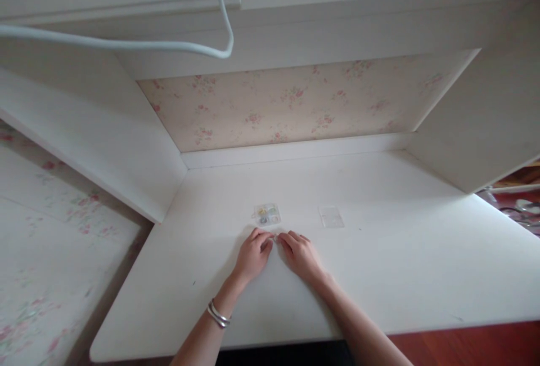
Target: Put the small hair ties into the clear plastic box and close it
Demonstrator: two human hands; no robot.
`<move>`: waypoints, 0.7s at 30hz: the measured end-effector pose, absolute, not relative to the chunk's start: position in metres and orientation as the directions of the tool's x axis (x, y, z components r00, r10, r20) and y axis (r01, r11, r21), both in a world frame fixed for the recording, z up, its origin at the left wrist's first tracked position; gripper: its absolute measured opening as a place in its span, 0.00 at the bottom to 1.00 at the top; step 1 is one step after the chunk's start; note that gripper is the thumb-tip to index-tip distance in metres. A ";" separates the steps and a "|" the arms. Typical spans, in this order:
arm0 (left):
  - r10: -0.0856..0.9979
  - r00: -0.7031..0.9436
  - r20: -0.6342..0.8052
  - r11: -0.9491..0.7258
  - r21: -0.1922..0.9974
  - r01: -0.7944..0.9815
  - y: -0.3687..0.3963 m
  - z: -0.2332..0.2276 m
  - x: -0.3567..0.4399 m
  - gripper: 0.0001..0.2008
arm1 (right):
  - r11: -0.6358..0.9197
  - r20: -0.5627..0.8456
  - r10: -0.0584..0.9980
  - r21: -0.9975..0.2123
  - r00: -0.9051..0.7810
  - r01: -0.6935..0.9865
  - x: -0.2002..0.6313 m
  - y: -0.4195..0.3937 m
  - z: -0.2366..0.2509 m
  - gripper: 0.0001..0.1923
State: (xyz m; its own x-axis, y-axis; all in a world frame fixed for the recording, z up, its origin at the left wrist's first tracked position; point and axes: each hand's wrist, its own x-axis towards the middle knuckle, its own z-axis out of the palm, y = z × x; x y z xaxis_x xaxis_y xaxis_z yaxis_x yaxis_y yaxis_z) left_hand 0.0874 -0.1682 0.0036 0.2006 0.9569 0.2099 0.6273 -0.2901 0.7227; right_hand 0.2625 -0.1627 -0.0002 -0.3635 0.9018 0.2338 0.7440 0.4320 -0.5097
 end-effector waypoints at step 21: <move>0.940 0.210 0.269 -0.334 0.603 0.724 -0.175 0.005 0.086 0.08 | 0.318 0.255 0.947 -0.670 -0.195 0.671 0.240 -0.108 0.015 0.13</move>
